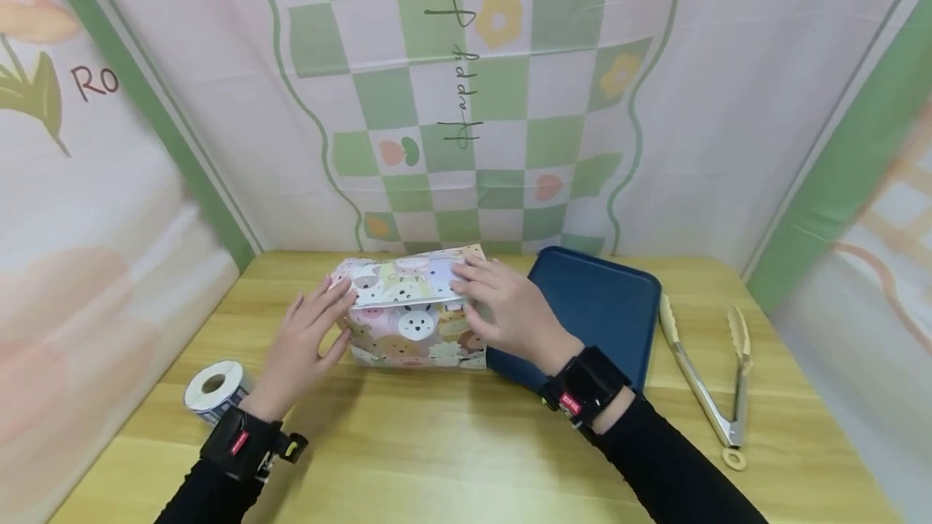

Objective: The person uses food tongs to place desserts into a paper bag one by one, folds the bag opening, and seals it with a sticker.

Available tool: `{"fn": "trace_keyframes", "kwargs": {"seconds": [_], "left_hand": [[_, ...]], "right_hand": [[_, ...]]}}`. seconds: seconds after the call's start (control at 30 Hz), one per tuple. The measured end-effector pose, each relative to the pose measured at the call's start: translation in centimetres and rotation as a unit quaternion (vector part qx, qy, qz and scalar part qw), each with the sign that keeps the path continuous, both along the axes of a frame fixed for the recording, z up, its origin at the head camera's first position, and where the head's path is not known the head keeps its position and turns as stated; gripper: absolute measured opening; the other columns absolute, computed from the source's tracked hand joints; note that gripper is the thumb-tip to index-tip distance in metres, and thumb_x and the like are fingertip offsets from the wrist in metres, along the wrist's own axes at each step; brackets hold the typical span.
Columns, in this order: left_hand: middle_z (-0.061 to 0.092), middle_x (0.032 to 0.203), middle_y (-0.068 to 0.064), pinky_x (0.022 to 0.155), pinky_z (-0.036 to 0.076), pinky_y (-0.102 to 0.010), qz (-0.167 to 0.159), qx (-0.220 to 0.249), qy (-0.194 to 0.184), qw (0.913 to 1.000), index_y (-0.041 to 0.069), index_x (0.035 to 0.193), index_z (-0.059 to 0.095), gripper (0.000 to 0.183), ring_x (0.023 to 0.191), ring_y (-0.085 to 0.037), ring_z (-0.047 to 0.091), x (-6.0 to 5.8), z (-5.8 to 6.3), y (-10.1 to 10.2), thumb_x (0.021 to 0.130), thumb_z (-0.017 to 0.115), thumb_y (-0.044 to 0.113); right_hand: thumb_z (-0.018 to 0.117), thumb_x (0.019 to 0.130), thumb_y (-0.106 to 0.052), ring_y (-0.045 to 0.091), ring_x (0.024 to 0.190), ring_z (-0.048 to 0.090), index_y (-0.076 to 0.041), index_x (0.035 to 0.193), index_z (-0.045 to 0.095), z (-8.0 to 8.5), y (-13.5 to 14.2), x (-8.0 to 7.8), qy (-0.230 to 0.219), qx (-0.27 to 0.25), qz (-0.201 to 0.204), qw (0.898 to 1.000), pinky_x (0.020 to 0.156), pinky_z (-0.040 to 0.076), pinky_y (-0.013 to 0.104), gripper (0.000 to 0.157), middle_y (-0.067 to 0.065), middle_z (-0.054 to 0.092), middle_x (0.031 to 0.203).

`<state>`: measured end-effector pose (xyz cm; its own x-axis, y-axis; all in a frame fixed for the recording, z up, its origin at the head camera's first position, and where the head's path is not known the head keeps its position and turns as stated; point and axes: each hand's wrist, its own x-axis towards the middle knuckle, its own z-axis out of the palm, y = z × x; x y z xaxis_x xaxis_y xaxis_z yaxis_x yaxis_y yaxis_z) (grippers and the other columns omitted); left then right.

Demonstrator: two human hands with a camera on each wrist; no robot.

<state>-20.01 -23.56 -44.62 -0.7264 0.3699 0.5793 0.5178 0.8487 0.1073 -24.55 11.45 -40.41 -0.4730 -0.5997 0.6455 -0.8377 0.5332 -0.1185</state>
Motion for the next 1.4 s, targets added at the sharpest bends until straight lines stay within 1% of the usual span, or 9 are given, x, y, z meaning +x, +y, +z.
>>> {"fn": "trace_keyframes", "kwargs": {"seconds": [0.2,0.33,0.4,0.5,0.7,0.8,0.9,1.17,1.4], "left_hand": [[0.027,0.162,-0.001,0.113,0.029,-0.061,0.034,0.049,-0.063,0.9962,0.025,0.154,0.029,0.079,0.144,-0.032,0.036,3.5,0.2,-0.3,0.087,0.070,0.018],[0.040,0.155,-0.008,0.110,0.035,-0.057,0.077,0.076,-0.088,0.9902,0.021,0.154,0.029,0.083,0.136,-0.034,0.045,6.0,0.2,-3.4,0.084,0.074,0.018],[0.048,0.148,-0.014,0.107,0.036,-0.059,0.101,0.078,-0.083,0.9883,0.015,0.151,0.036,0.083,0.130,-0.037,0.049,7.2,-0.2,-5.5,0.080,0.078,0.018],[0.053,0.138,-0.022,0.099,0.038,-0.063,0.149,0.074,-0.070,0.9836,0.005,0.141,0.048,0.078,0.121,-0.043,0.052,8.7,-1.1,-8.0,0.072,0.084,0.016],[0.045,0.136,-0.037,0.095,0.036,-0.069,0.262,0.091,-0.109,0.9545,-0.008,0.125,0.053,0.070,0.118,-0.055,0.047,11.2,-2.5,-10.7,0.070,0.086,0.018],[0.045,0.137,-0.037,0.094,0.037,-0.069,0.266,0.095,-0.120,0.9518,-0.006,0.119,0.057,0.061,0.118,-0.055,0.047,11.4,-3.2,-11.4,0.070,0.086,0.016],[0.042,0.139,-0.038,0.094,0.038,-0.070,0.245,0.076,-0.109,0.9604,-0.003,0.115,0.061,0.056,0.119,-0.057,0.046,10.7,-3.4,-12.0,0.067,0.087,0.012],[0.041,0.136,-0.044,0.089,0.039,-0.072,0.215,0.089,-0.112,0.9661,-0.002,0.098,0.064,0.045,0.115,-0.064,0.046,9.9,-3.3,-11.6,0.063,0.089,0.011],[0.057,0.125,-0.034,0.079,0.051,-0.064,0.194,0.113,-0.105,0.9689,0.001,0.095,0.066,0.044,0.100,-0.053,0.061,9.7,-2.1,-6.8,0.062,0.091,0.015]], "right_hand": [[0.063,0.085,-0.014,0.029,0.111,0.061,-0.008,0.107,0.073,-0.2,-1.4,1.7,0.121,-0.094,-0.011,0.988,0.096,0.046,0.045,0.025,0.012,0.068,0.117],[0.063,0.080,-0.011,0.028,0.095,0.058,-0.008,0.085,0.074,-1.0,-3.8,3.5,0.142,-0.133,0.001,0.981,0.084,0.045,0.043,0.013,0.010,0.067,0.099],[0.066,0.078,-0.013,0.023,0.090,0.056,-0.010,0.083,0.073,-1.7,-5.3,4.4,0.103,-0.108,0.008,0.989,0.082,0.046,0.038,0.009,0.007,0.065,0.095],[0.071,0.082,-0.018,0.016,0.095,0.056,-0.014,0.099,0.073,-2.9,-6.8,5.6,-0.034,-0.014,0.011,0.999,0.085,0.050,0.033,0.018,0.003,0.062,0.105],[0.068,0.087,-0.040,0.020,0.114,0.055,-0.017,0.131,0.060,-4.8,-8.7,7.2,-0.251,0.187,-0.005,0.950,0.095,0.051,0.040,0.050,0.005,0.049,0.134],[0.067,0.089,-0.042,0.014,0.104,0.059,-0.018,0.133,0.059,-5.3,-9.4,7.4,-0.325,0.195,0.018,0.925,0.088,0.053,0.035,0.050,0.004,0.052,0.131],[0.066,0.090,-0.041,0.013,0.106,0.060,-0.021,0.134,0.058,-5.4,-9.9,7.0,-0.360,0.177,0.028,0.915,0.089,0.053,0.033,0.049,0.003,0.052,0.135],[0.064,0.093,-0.037,0.019,0.126,0.054,-0.023,0.135,0.058,-5.4,-11.5,6.4,-0.381,0.095,0.061,0.918,0.105,0.046,0.040,0.045,-0.002,0.050,0.141],[0.069,0.090,-0.026,0.014,0.119,0.058,-0.021,0.134,0.056,-5.5,-12.7,7.3,-0.389,-0.021,0.057,0.919,0.102,0.048,0.035,0.046,-0.001,0.060,0.130]]}}
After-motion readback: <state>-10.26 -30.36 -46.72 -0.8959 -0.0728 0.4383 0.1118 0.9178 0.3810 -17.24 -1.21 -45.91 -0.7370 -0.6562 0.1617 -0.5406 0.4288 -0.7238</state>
